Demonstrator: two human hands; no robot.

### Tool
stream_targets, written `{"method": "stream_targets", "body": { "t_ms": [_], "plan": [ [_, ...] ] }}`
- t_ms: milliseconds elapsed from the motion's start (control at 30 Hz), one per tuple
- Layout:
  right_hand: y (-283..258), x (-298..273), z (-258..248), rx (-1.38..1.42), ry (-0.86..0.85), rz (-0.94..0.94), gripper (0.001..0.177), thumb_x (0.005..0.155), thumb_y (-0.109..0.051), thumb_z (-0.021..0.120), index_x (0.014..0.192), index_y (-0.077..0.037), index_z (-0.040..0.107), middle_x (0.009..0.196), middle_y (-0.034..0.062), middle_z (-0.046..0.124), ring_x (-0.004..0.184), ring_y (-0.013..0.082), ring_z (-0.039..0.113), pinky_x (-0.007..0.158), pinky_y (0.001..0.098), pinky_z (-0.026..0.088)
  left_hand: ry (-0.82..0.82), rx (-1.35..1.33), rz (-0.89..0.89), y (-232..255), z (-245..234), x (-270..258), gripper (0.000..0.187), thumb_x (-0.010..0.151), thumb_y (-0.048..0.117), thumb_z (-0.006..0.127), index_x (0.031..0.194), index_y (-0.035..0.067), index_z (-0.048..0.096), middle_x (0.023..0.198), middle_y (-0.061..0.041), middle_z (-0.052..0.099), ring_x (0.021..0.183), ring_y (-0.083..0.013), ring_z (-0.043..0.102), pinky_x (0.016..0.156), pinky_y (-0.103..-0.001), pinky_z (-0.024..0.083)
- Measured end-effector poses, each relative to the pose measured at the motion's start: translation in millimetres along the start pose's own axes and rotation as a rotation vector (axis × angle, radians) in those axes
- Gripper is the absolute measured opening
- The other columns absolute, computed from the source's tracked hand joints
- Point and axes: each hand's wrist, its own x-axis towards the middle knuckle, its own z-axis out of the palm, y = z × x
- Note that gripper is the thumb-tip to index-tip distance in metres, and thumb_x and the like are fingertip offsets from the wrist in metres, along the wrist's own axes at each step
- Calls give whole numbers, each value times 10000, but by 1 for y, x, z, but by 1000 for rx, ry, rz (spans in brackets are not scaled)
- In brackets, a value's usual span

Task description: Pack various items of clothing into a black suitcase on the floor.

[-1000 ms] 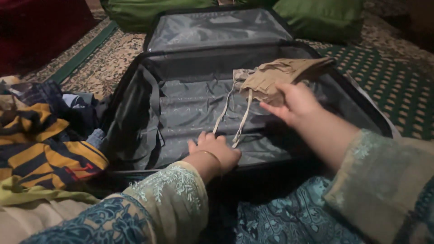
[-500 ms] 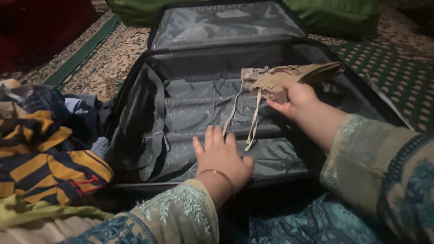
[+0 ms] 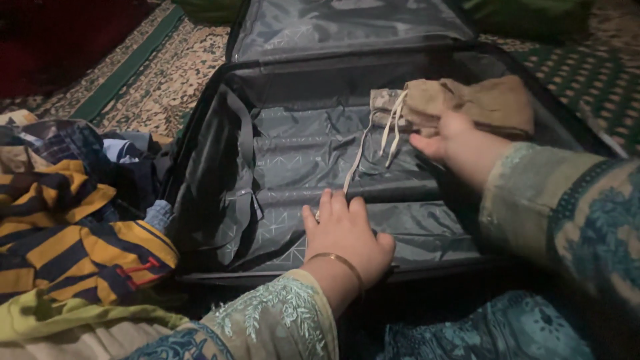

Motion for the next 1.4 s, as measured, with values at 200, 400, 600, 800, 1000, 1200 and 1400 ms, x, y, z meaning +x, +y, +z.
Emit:
{"method": "stream_targets", "body": {
  "t_ms": [200,400,600,800,1000,1200,1400],
  "plan": [
    [20,168,-139,-4,208,373,621,1000,-626,426,1236,-90,634,973,90,766,778,210,662,572,307,445,5,-6,13,-2,5,1,635,826,407,598,1304,1,498,1500,-238,361,1500,-387,166,1170,-648,97],
    [7,116,-72,153,31,-121,394,1080,-319,443,1346,-44,540,1153,194,700,853,281,751,686,392,651,27,-13,28,-3,8,2,625,814,404,602,1279,-4,512,1466,-244,392,1484,-393,197,1163,-649,111],
    [3,128,-68,-58,41,115,370,1073,-281,496,1332,-17,510,1172,192,662,961,344,738,762,482,638,16,-23,15,-1,4,2,602,813,402,601,1249,-8,541,1459,-246,410,1487,-391,213,1174,-646,117],
    [-27,94,-49,50,243,10,371,1073,-213,398,1279,29,589,1092,223,775,992,309,783,806,390,638,37,-47,35,-3,9,3,581,809,380,597,1234,-14,553,1453,-262,412,1475,-395,229,1167,-651,116],
    [-42,-86,5,-1367,-53,-625,427,1038,-303,612,1308,28,624,1160,244,719,1105,364,686,1025,434,519,18,-41,28,-3,4,1,582,817,382,595,1237,-19,550,1448,-265,412,1471,-395,233,1167,-650,118],
    [-14,65,-17,108,167,26,478,981,-297,641,1356,-35,505,1404,201,520,1242,397,616,1059,555,512,21,-28,14,-4,7,5,560,823,396,590,1223,3,564,1439,-238,438,1474,-389,245,1168,-664,126],
    [24,32,-25,-231,55,-79,377,946,-229,577,1304,-114,569,1347,104,595,1203,294,631,982,515,502,18,-5,-8,-5,9,6,593,830,434,583,1244,10,556,1456,-223,430,1478,-380,235,1168,-660,131]
  ]
}}
